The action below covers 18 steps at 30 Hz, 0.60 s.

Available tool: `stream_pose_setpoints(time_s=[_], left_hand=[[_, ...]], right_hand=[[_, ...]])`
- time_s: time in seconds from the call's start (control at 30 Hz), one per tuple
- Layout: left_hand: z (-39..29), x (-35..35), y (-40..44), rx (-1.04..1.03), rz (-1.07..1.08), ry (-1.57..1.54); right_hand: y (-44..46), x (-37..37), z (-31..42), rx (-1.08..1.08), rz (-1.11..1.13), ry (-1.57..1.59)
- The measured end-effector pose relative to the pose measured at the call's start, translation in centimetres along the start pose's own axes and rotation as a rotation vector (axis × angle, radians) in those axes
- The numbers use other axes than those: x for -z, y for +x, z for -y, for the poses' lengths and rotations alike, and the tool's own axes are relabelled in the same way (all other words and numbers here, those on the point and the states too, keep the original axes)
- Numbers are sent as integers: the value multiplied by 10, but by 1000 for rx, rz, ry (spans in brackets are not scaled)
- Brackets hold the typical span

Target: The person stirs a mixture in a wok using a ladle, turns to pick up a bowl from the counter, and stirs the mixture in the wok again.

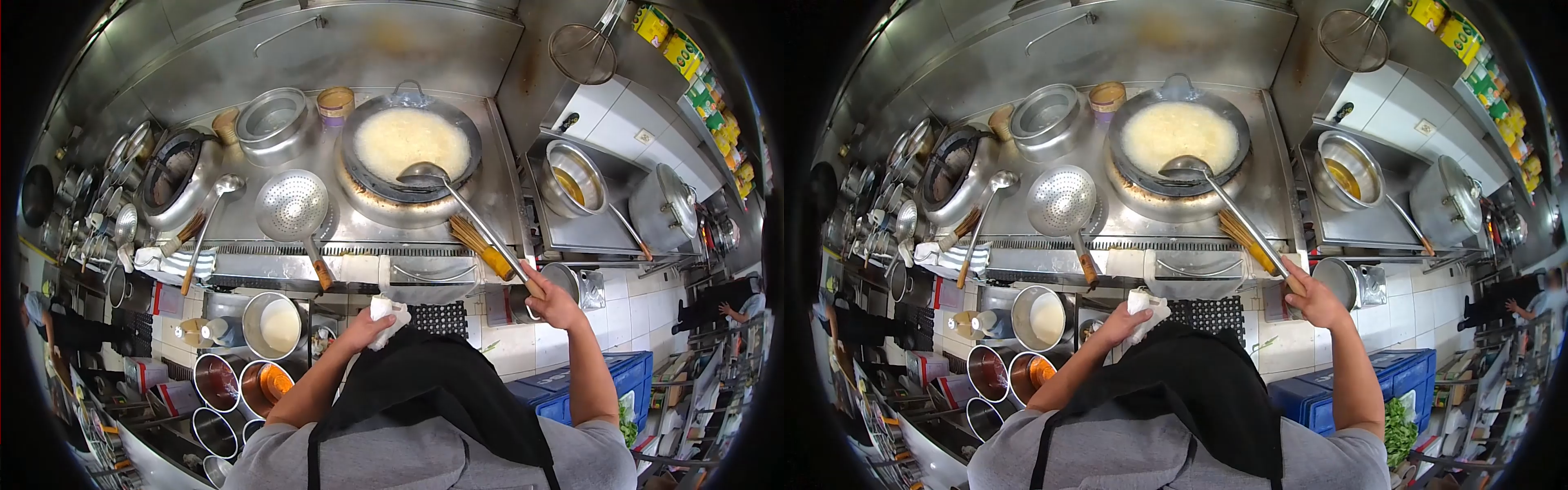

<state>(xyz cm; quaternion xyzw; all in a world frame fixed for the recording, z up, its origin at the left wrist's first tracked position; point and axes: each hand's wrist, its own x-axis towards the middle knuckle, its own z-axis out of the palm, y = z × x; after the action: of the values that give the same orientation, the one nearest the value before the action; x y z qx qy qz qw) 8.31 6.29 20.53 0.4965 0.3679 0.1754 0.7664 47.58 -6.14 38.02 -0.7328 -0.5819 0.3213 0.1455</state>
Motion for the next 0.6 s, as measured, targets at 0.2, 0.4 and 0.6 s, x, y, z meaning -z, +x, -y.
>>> stream_pose_setpoints(time_s=[0.2,0.4,0.6], left_hand=[[-3,-1,3,26,38,-32],[5,7,-2,15,21,-50],[3,20,-21,-24,-53,10]], right_hand=[[22,-4,25,-133,58,-240],[68,-28,28,-145,8,-461],[117,-45,39,-226,-5,-609]])
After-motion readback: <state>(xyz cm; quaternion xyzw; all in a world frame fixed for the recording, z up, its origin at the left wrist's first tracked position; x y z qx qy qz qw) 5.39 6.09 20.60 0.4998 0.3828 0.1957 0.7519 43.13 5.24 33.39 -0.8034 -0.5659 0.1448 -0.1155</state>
